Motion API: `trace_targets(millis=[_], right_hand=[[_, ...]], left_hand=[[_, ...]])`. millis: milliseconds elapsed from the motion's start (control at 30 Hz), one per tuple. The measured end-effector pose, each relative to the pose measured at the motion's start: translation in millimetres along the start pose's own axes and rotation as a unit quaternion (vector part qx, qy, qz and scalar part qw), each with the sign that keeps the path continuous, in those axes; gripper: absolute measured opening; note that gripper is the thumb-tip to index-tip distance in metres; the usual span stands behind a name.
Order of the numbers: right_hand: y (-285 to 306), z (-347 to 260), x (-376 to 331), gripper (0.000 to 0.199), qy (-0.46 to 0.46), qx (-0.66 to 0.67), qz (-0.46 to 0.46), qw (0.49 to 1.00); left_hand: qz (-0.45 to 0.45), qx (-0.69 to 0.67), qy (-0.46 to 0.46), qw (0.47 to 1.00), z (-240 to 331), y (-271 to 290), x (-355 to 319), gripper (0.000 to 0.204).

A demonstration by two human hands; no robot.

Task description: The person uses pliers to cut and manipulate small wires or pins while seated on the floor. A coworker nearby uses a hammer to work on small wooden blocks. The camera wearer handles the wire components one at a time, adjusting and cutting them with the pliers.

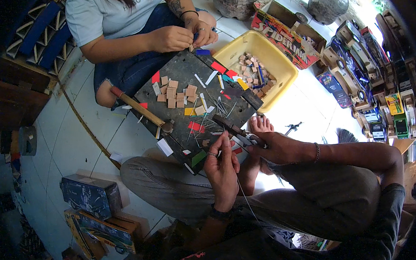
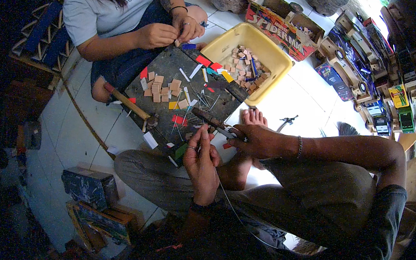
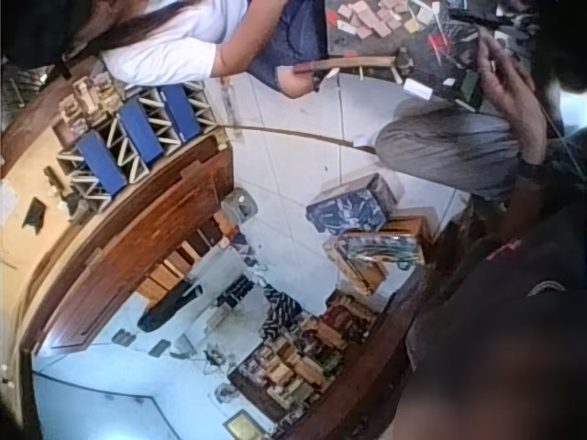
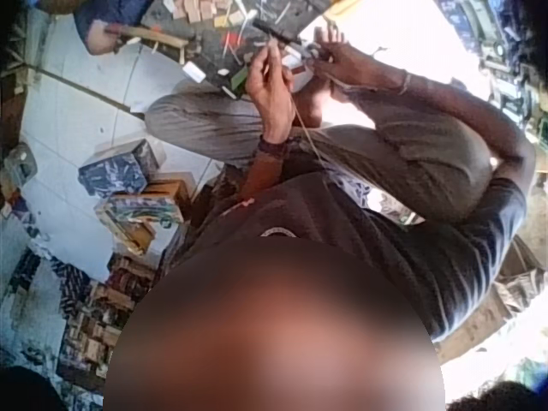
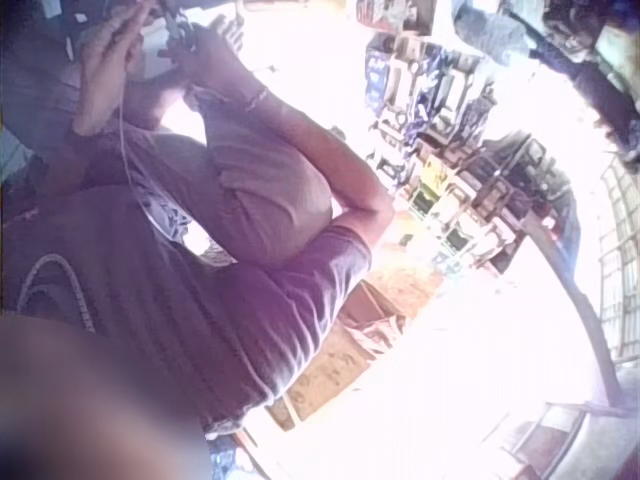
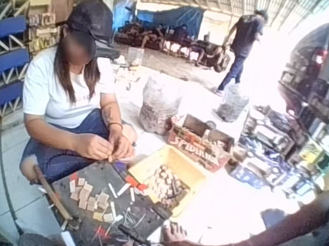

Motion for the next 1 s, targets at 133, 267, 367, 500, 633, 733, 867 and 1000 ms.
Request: trace_targets(millis=[133, 267, 367, 500, 633, 733, 867, 1000], right_hand=[[-1.6, 1.8, 2.4, 0.052, -0.021, 0.002, -0.012, 1.000], [-0.4, 2.4, 0.8, 0.052, -0.033, 0.005, -0.029, 0.999], [0.0, 2.0, -0.1, 0.048, -0.021, 0.018, -0.017, 0.999], [-0.5, 1.6, 2.6, 0.047, -0.041, -0.028, -0.033, 0.998], [1.4, -1.1, 5.5, 0.053, -0.107, -0.003, -0.095, 0.990], [1.6, -2.6, 5.4, 0.058, -0.148, -0.001, -0.138, 0.979], [-3.5, 5.1, 12.0, 0.066, -0.143, -0.049, -0.132, 0.980], [-13.0, 22.5, 24.5, 0.075, -0.137, -0.185, -0.060, 0.971]], left_hand=[[0.003, 0.004, -0.003, 1.000, -1.2, 0.7, 0.2, 0.031], [0.005, -0.004, -0.006, 1.000, -2.5, 0.5, 0.4, 0.031], [0.000, -0.003, -0.007, 1.000, -3.1, 1.2, 0.6, 0.031], [-0.001, -0.002, -0.005, 1.000, -4.7, 2.4, 0.5, 0.031], [0.014, 0.002, -0.001, 1.000, -6.5, 1.6, -0.2, 0.032], [0.026, 0.014, -0.020, 0.999, -7.8, -0.5, -4.4, 0.032], [0.026, -0.002, -0.014, 1.000, -10.9, 0.1, -4.6, 0.033], [0.027, -0.006, -0.011, 1.000, -15.6, 2.5, -3.6, 0.033]])
Point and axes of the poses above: each hand's wrist, its own x-axis towards the middle knuckle, its own y-axis out of the back of the hand, z = x × y, the point moved 2 cm from there along x, towards the middle knuckle, and after that the axes turned 4 degrees about x, right-handed, at the moved point
